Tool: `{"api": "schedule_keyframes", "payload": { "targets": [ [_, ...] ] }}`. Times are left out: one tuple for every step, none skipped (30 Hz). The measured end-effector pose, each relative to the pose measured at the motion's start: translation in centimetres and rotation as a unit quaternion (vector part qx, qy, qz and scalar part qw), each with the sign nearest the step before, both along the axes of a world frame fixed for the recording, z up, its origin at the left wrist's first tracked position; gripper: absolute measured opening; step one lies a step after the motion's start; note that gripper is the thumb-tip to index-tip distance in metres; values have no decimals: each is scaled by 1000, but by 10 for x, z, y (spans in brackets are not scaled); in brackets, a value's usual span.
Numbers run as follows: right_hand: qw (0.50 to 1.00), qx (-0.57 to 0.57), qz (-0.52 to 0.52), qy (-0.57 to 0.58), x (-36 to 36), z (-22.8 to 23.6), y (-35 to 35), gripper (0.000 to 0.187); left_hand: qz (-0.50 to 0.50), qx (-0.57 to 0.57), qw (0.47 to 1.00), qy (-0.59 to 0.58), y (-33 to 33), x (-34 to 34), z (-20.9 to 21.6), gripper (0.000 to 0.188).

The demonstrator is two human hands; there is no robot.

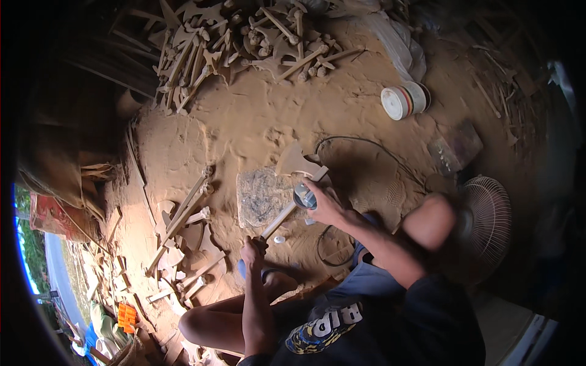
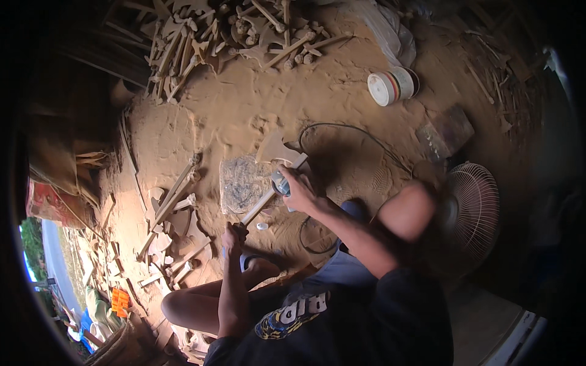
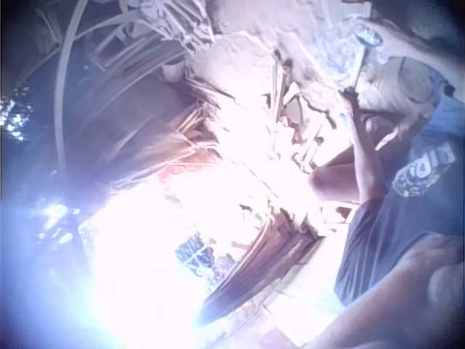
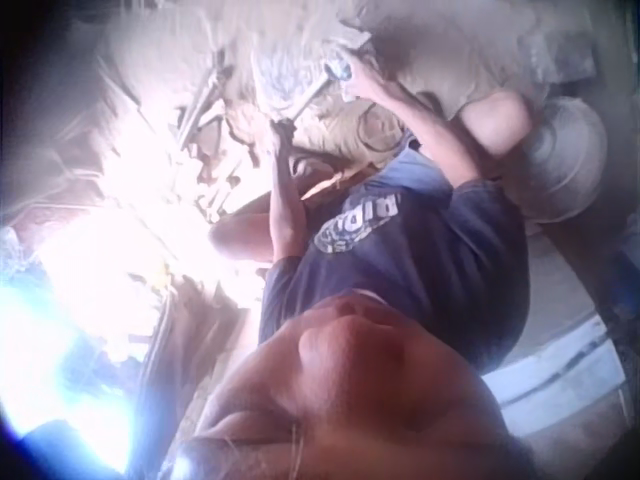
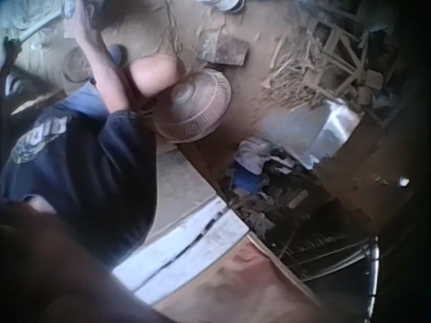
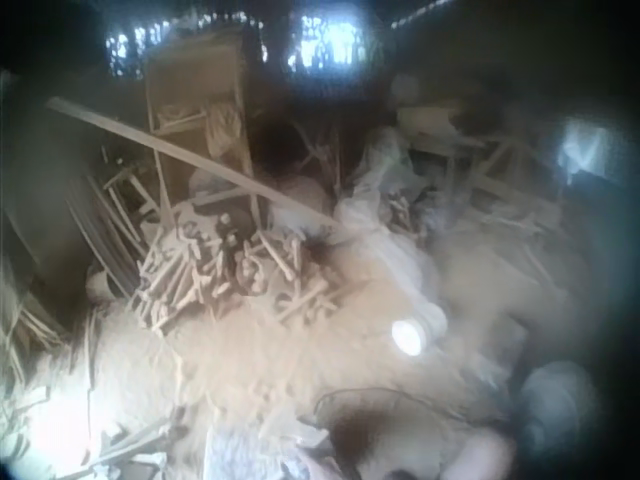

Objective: The person sands a wooden axe head using an angle grinder, turning the piece to work on the handle and the head while holding it against a wooden block.

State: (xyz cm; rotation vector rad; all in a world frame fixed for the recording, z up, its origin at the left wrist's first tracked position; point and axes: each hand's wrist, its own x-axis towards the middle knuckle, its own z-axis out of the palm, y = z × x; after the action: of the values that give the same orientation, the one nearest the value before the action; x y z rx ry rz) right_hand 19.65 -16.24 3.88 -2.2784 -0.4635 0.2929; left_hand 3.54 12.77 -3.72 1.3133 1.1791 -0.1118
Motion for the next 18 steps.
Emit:
{"api": "schedule_keyframes", "payload": {
  "targets": [
    [1000,12,13,9,-7,3,8,96,-3,-5,1000,-18,7,-5,-4,54],
    [999,37,15,-21,-11,5,14,94,-7,2,1000,-19,14,-9,-9,54],
    [997,57,12,-48,-14,6,13,92,-16,8,1000,-11,11,-9,-10,55],
    [997,60,5,-45,-11,6,9,92,-24,14,1000,-4,10,-9,-11,56],
    [999,41,-25,-10,-1,6,1,90,-29,0,1000,-3,9,-9,-12,59],
    [998,24,-50,23,8,7,-4,89,-31,5,1000,-2,11,-10,-12,59],
    [996,-12,-88,12,15,0,-12,90,-38,4,999,1,10,-9,-12,60],
    [994,-2,-102,-31,27,-5,-22,91,-45,2,999,3,9,-8,-13,61],
    [991,-3,-122,-62,41,-19,-31,92,-53,3,998,-16,10,-9,-14,61],
    [988,-3,-132,-77,53,-24,-40,92,-53,5,998,-17,6,-8,-12,61],
    [985,-6,-147,-93,64,-29,-56,93,-61,10,998,-7,-3,-4,-10,63],
    [984,-12,-162,-74,75,-26,-68,94,-66,19,998,3,-7,-1,-7,64],
    [983,-13,-174,-56,80,-14,-69,95,-50,5,999,5,-3,-2,-12,68],
    [983,-6,-174,-58,79,-4,-70,95,-50,11,999,2,-1,-5,-16,68],
    [983,-24,-182,-12,78,20,-57,96,-31,2,999,-25,19,-20,-25,69],
    [980,-43,-193,13,74,30,-62,96,-26,-23,998,-48,17,-22,-29,70],
    [977,-60,-204,37,71,40,-65,96,-36,-29,999,-29,17,-25,-31,70],
    [976,-56,-206,31,67,46,-68,96,-37,-30,998,-29,18,-27,-34,70]
  ]
}}
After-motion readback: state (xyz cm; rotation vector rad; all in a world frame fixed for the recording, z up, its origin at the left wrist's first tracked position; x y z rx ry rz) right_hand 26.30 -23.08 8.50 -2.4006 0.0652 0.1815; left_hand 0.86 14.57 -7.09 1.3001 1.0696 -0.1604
